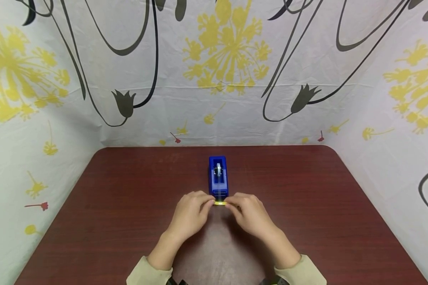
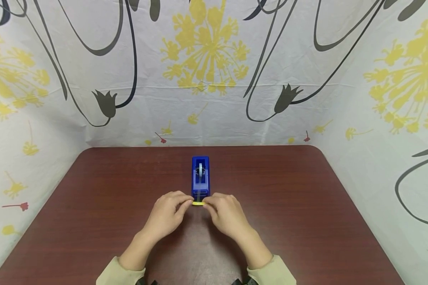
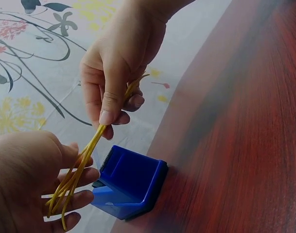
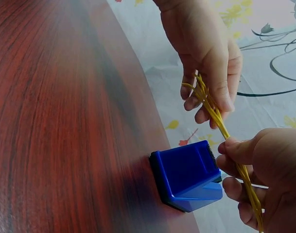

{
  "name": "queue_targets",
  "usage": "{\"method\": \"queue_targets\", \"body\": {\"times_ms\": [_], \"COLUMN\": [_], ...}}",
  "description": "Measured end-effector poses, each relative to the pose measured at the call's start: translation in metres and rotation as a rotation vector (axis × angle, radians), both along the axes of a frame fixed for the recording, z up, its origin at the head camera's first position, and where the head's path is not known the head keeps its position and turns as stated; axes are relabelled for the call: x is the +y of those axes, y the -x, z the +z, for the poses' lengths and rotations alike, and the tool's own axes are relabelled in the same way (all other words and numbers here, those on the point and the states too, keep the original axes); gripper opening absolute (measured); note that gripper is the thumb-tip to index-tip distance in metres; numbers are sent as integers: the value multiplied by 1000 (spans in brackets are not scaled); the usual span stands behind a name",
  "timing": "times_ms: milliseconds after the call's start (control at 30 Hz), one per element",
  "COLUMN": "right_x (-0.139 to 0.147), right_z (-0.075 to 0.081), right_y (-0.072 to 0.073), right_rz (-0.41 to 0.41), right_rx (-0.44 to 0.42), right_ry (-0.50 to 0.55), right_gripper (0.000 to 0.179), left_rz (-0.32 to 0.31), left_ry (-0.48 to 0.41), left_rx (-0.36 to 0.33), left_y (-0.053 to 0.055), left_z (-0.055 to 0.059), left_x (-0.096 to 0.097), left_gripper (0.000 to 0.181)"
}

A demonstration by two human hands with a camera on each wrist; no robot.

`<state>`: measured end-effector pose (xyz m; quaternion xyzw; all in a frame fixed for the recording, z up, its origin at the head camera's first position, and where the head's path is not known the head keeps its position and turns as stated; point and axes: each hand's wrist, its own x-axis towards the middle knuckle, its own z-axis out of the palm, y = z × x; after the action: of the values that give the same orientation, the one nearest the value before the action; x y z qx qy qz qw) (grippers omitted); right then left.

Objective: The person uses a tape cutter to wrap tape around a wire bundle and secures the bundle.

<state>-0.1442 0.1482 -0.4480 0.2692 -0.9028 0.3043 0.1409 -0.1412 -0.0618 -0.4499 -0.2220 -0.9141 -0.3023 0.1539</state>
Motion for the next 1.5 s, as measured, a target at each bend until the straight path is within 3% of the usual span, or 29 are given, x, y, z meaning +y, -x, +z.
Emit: {"method": "queue_targets", "body": {"times_ms": [333,800,1500], "right_x": [0,-2,-3], "right_z": [2,2,0], "right_y": [0,-1,0], "right_rz": [0,-31,-54], "right_rx": [1,-32,-32], "right_ry": [-5,-23,-38], "right_gripper": [6,5,5], "left_rz": [-12,-15,-21], "left_ry": [78,72,78], "left_rx": [-24,-47,27], "left_y": [1,0,1], "left_z": [0,0,-3], "left_x": [0,0,-2], "left_gripper": [13,12,10]}}
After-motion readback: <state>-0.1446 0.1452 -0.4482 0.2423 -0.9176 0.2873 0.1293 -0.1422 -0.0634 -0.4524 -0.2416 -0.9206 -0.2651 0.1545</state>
